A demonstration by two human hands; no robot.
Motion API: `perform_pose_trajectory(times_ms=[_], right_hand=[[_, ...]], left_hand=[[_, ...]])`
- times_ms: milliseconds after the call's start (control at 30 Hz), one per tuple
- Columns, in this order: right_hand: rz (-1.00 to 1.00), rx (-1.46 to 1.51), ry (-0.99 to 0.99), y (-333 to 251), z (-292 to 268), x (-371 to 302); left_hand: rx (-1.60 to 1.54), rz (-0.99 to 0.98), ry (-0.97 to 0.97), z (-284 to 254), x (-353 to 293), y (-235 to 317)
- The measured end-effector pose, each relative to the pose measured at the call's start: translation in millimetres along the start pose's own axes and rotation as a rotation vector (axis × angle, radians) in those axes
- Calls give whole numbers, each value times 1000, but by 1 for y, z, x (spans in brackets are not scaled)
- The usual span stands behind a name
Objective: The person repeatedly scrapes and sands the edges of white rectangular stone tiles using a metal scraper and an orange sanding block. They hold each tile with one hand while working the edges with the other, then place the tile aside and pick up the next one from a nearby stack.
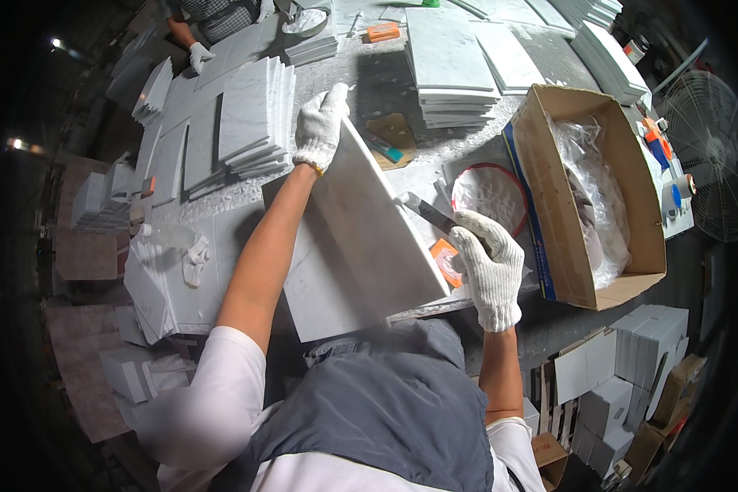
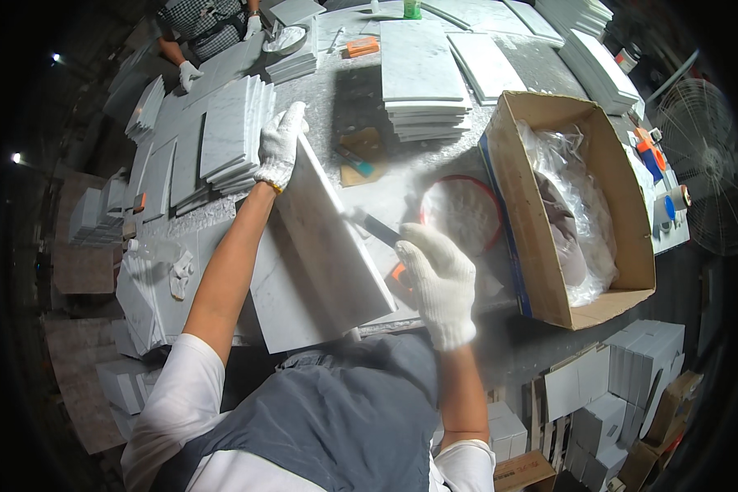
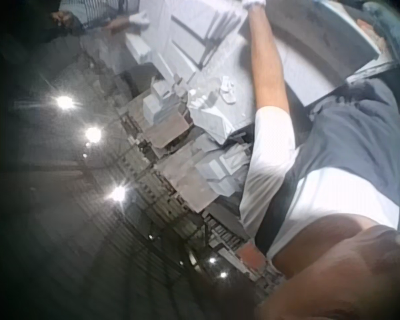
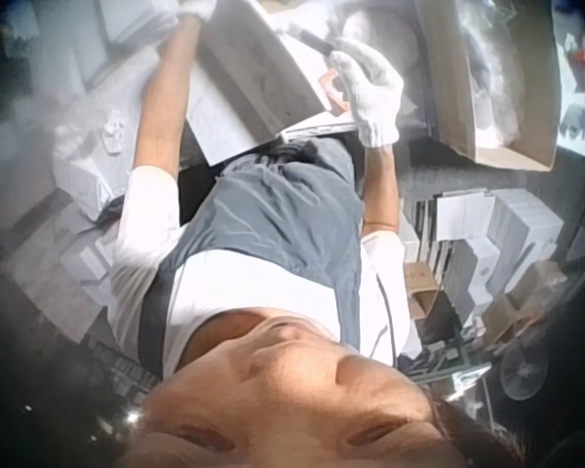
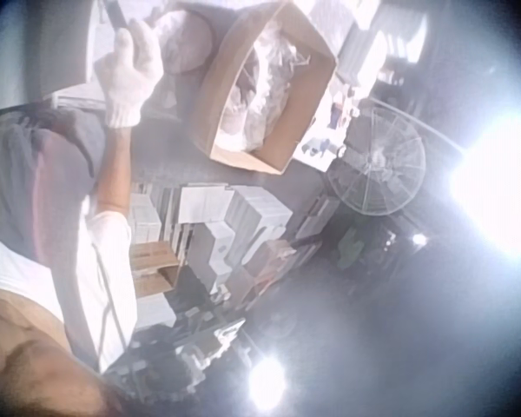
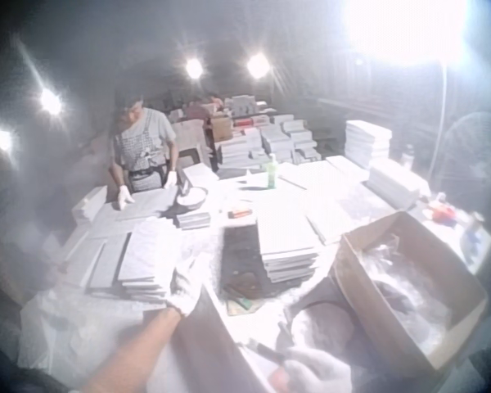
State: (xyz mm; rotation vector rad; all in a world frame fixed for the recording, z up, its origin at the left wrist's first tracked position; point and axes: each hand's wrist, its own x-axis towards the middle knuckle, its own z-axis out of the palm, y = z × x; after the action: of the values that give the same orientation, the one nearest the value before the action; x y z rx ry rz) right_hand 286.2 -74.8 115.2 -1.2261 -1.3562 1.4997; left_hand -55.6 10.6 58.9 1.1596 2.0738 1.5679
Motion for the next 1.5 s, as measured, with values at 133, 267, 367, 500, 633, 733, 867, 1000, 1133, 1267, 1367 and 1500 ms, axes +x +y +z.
perform_pose_trajectory(times_ms=[133, 267, 367, 500, 633, 733, 867, 1000, 1133, 1267, 1367, 1500], right_hand=[[30, 5, -32, -3, 2, 1], [2, -79, -84, -9, 6, 1], [88, 90, -170, -17, 11, -1], [57, -9, -224, -30, 18, -2], [71, 6, -259, -38, 27, -3], [77, -52, -291, -42, 31, -4], [30, -62, -325, -43, 33, -4], [-27, -97, -346, -43, 33, -5], [-53, -91, -360, -43, 31, -8], [-61, -134, -373, -43, 28, -13], [-107, -144, -366, -41, 25, -16], [-342, -292, -368, -39, 21, -17]], left_hand=[[-131, 3, -4, -10, 0, 0], [-379, -73, 17, -21, -4, 4], [-508, -130, 40, -30, -8, 9], [-714, -217, 32, -44, -12, 12], [-833, -183, 27, -55, -16, 11], [-849, -175, 50, -58, -18, 11], [-853, -164, 57, -59, -19, 11], [-865, -173, 93, -60, -19, 9], [-899, -120, 61, -61, -19, 6], [-934, -144, 44, -62, -19, 5], [-833, -127, 11, -65, -19, 6], [-850, -136, 38, -64, -20, 9]])
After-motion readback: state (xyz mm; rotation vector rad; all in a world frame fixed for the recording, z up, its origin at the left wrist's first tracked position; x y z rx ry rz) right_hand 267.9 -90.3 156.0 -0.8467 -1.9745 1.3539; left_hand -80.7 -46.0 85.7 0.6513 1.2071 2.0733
